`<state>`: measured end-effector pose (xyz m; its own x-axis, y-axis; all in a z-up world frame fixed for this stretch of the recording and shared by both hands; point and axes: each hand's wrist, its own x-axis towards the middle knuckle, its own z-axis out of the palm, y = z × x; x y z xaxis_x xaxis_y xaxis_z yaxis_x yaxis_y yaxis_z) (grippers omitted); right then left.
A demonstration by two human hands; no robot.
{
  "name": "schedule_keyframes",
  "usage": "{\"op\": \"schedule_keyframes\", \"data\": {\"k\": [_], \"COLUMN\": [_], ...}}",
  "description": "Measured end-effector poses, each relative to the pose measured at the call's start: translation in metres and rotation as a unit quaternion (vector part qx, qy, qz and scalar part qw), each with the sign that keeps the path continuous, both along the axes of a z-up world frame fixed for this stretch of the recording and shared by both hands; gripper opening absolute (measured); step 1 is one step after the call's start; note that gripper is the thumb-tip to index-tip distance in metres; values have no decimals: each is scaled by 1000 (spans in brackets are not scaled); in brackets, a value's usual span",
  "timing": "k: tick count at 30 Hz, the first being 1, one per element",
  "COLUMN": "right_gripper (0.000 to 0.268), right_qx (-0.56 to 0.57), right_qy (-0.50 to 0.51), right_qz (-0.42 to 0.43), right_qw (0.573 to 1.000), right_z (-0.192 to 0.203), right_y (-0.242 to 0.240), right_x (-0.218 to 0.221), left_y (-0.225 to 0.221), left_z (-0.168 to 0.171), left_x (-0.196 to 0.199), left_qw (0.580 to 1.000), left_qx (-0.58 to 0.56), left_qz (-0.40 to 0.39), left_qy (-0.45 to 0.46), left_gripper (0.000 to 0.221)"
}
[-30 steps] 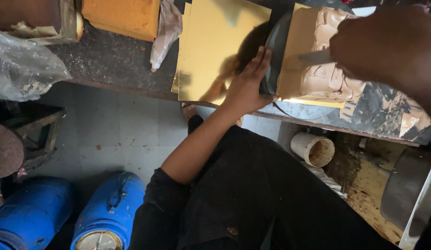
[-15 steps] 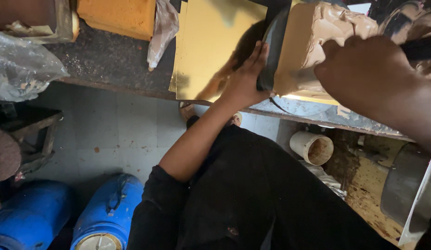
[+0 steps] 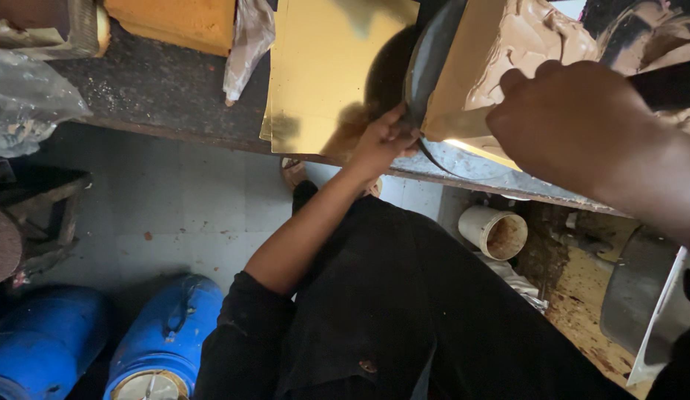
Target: The person frosts a square cake by spreading light-colored frosting with an offset spatula, using a scraper to create a wavy pattern on the sides, and finishing by pouring dark chocolate glaze into a central well on top.
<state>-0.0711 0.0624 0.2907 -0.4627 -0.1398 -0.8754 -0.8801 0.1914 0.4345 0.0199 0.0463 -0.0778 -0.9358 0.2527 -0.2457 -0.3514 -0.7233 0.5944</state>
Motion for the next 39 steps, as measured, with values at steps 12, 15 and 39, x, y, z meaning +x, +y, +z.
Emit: {"op": "schedule_keyframes", "data": {"k": [12, 15, 39], "right_gripper": [19, 39, 26], "right_qx": [3, 10, -34], "right_qy": [15, 17, 36], "right_qz": [119, 78, 73], "right_qw": [993, 997, 996], "right_z": [-6, -8, -9], "right_y": [6, 18, 33], "right_x": [3, 2, -14], "left_y": [6, 3, 20], "left_z": [-16, -18, 22], "left_x": [-21, -35, 5], "left_qw": [997, 995, 988], "left_qx": [-23, -32, 37], "left_qz": [66, 81, -44], "left_qy": [-35, -51, -146], "left_gripper": [59, 53, 41]}}
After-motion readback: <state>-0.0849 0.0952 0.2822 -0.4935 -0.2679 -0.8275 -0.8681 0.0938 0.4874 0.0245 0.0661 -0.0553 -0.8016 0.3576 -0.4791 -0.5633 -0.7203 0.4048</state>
